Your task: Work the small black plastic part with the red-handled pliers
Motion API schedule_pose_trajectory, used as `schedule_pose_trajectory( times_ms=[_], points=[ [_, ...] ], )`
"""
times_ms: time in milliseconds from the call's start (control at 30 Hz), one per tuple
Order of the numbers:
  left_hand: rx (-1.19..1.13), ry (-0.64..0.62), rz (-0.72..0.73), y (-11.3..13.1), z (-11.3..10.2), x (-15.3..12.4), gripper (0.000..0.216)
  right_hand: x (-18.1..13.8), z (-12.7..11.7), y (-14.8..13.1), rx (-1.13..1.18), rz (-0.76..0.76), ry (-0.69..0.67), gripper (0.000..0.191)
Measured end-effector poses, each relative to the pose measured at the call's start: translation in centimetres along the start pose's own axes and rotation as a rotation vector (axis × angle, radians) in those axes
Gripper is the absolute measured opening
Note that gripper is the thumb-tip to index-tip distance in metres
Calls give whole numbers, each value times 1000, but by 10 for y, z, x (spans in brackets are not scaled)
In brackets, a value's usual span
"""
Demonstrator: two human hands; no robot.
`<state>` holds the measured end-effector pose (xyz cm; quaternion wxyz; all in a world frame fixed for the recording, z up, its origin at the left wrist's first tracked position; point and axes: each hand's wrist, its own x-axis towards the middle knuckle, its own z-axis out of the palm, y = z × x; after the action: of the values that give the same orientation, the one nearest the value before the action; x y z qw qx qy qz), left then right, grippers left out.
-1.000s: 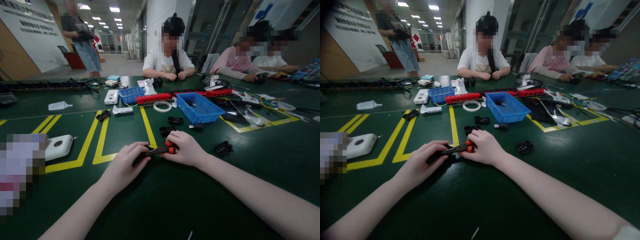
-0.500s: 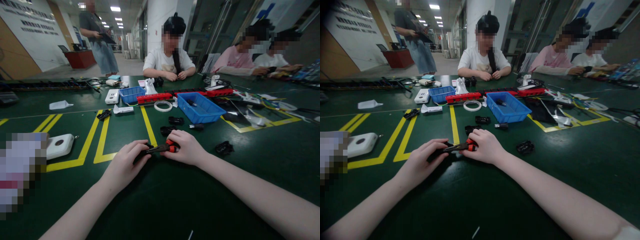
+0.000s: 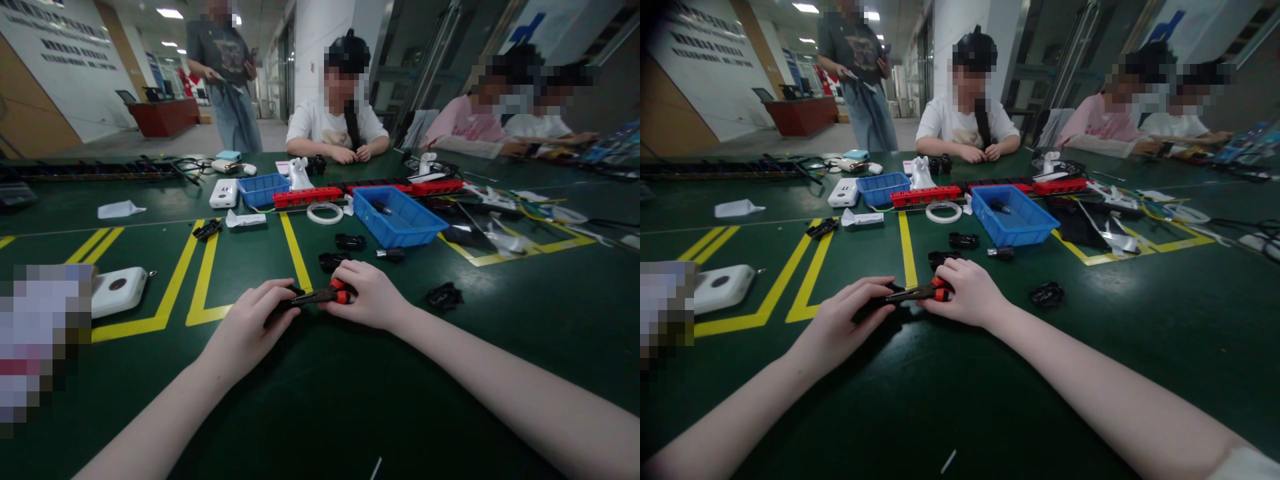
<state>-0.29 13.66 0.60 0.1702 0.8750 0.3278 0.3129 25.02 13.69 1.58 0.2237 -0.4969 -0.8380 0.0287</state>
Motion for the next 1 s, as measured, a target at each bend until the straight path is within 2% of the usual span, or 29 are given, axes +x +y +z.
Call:
schedule_pose_trajectory(
  times_ms=[333,533,1000],
  points=[
    [-5,11,29,-3,1,-1,15,0,0,0,2,3,-9,35],
    [-32,-44,28,-3,0,-1,15,0,0,-1,-13,-15,-15,37],
    [-44,-54,11,-1,0,0,13,0,1,1,-23,-52,-37,36]
  ],
)
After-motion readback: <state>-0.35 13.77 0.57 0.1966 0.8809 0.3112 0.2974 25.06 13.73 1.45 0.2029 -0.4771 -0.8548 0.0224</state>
